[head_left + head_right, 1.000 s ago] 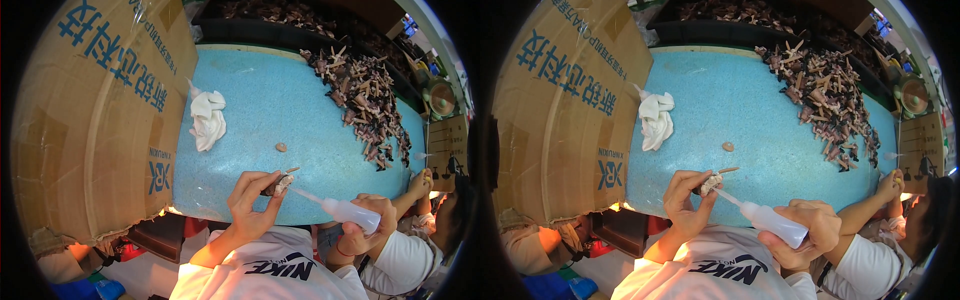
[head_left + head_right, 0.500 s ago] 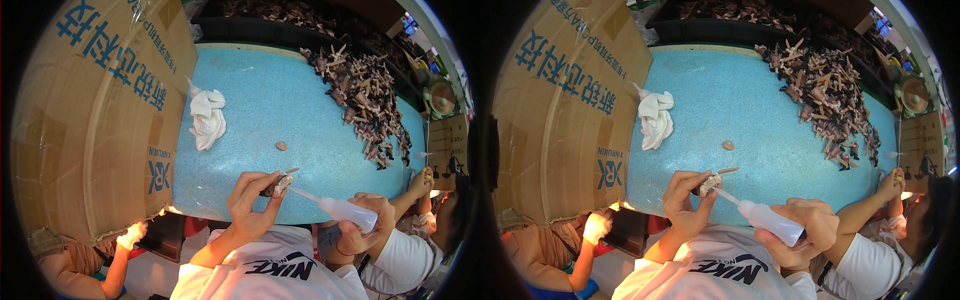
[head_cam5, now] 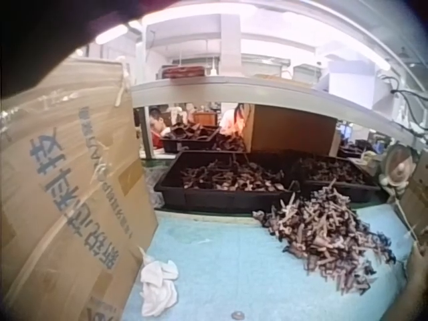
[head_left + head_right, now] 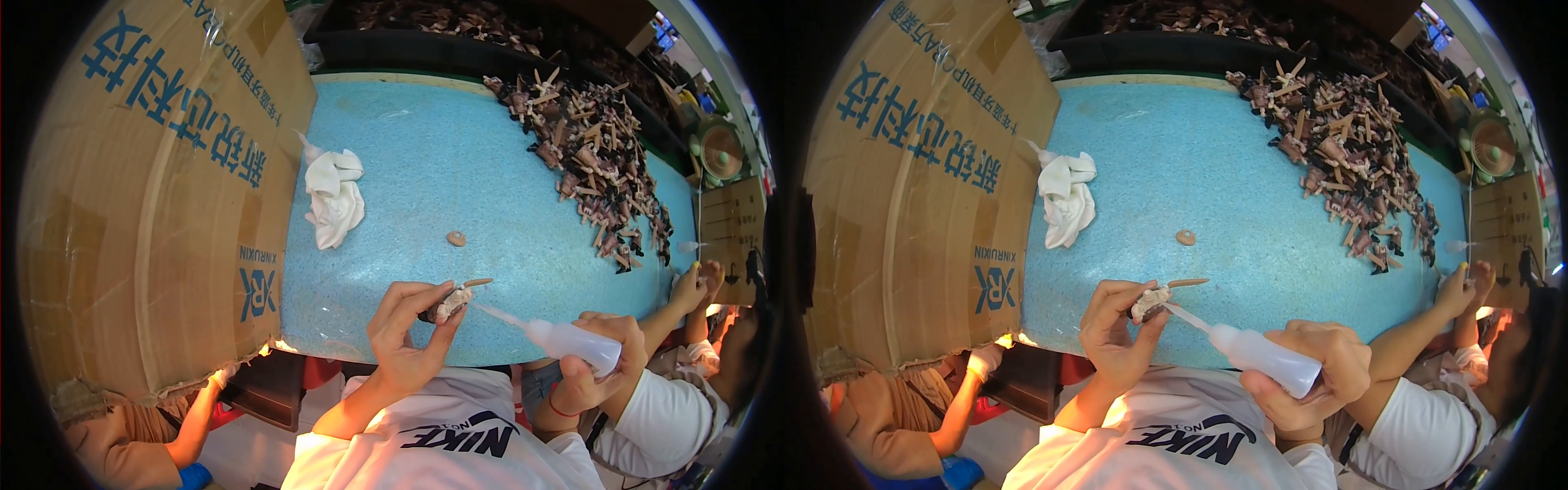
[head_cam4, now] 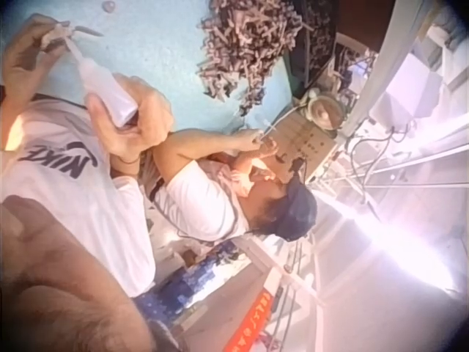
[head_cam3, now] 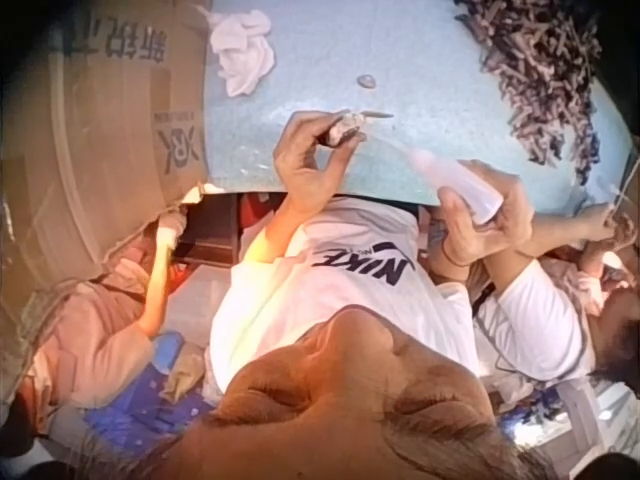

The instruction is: The person assembles plastic figurines by gluing their components together with a glue bottle.

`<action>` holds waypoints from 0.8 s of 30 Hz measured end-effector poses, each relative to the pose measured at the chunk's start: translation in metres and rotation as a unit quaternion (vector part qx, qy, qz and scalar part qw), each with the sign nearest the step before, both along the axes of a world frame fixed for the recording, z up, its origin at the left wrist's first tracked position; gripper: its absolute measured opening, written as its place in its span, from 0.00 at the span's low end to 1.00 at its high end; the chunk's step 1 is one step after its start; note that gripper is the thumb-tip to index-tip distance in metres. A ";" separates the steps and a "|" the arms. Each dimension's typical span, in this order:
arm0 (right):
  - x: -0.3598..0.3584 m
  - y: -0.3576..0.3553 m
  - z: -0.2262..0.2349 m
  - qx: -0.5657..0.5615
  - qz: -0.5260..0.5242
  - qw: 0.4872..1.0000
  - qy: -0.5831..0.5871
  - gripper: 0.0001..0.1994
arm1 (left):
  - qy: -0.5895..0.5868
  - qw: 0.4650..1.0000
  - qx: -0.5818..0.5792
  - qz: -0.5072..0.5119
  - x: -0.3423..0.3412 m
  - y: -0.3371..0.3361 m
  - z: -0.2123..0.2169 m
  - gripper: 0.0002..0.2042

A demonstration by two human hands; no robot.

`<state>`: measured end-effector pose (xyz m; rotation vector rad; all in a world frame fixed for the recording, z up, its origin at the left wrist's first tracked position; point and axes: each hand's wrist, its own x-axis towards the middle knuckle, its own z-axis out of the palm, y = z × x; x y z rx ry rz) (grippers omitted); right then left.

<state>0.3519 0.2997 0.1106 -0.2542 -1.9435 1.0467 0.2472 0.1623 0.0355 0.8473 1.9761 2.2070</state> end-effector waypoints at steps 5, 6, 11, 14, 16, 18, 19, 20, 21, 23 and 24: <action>-0.003 -0.002 0.001 0.003 -0.006 1.000 0.003 0.16 | 0.013 1.000 -0.005 0.000 -0.001 -0.001 0.000 0.15; -0.003 -0.002 0.000 0.001 -0.005 1.000 0.009 0.17 | 0.013 1.000 -0.005 -0.001 -0.001 -0.001 0.000 0.15; -0.002 0.000 -0.001 0.050 0.011 0.999 0.004 0.17 | 0.014 1.000 -0.003 -0.004 -0.001 -0.001 -0.002 0.15; -0.004 -0.001 0.000 0.038 0.018 0.999 0.013 0.17 | 0.014 1.000 -0.002 -0.004 0.000 -0.001 -0.002 0.15; -0.003 0.001 0.001 0.044 0.024 0.999 0.011 0.17 | 0.008 1.000 -0.004 -0.016 0.001 -0.002 -0.002 0.15; -0.004 0.001 0.000 0.051 0.025 0.998 0.018 0.17 | 0.002 1.000 -0.006 -0.028 0.001 -0.003 -0.002 0.15; -0.005 0.000 0.000 0.051 0.023 0.998 0.016 0.17 | 0.007 1.000 -0.004 -0.026 0.001 -0.003 -0.002 0.15; -0.005 0.000 0.001 0.051 0.021 0.998 0.014 0.17 | 0.012 1.000 -0.002 -0.025 0.001 -0.002 -0.003 0.15; -0.004 0.001 0.001 0.051 0.020 0.998 0.014 0.17 | 0.011 1.000 -0.002 -0.025 0.001 -0.003 -0.002 0.15; -0.003 0.002 0.001 0.050 0.019 0.999 0.006 0.17 | 0.007 1.000 -0.002 -0.026 0.000 -0.003 -0.002 0.16; -0.002 0.001 0.000 0.049 0.020 0.999 0.007 0.17 | 0.008 1.000 -0.003 -0.025 0.000 -0.002 -0.002 0.16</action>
